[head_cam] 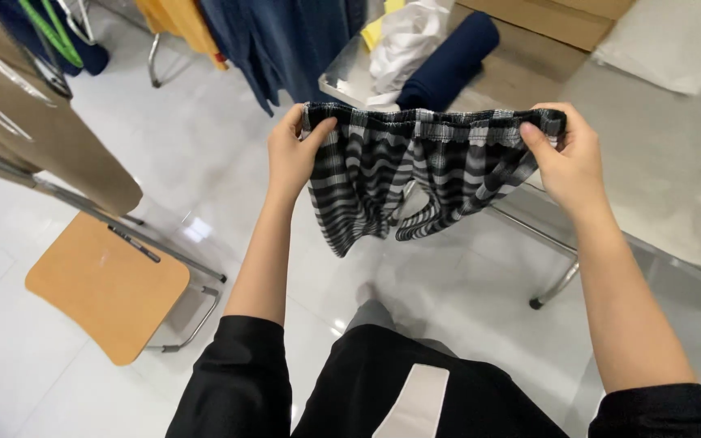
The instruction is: The person takes a checkered garment from a hanger, folds it neatly on a metal table, and wraps it in a clear plastic bag. They then place the wrapped garment into a cardboard box and close the lid.
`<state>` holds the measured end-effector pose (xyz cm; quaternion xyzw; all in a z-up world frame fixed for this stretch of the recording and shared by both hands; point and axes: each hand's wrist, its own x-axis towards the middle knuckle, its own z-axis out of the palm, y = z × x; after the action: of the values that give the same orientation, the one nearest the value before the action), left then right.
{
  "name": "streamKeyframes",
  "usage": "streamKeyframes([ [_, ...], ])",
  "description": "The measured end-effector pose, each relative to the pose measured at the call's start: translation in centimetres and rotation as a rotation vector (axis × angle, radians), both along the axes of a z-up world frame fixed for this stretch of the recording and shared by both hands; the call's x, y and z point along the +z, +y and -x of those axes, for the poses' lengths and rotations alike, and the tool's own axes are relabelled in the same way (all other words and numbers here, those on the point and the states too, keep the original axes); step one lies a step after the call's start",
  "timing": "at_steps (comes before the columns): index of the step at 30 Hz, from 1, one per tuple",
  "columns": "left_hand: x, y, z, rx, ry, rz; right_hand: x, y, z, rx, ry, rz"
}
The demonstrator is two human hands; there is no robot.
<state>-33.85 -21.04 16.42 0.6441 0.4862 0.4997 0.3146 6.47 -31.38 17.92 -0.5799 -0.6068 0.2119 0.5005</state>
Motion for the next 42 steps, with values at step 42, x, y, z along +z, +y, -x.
streamKeyframes([
  [42,0.0,-38.4,-25.4,-0.979,0.037,0.466,2.6,-36.3,9.9,-0.790,0.619,0.052],
])
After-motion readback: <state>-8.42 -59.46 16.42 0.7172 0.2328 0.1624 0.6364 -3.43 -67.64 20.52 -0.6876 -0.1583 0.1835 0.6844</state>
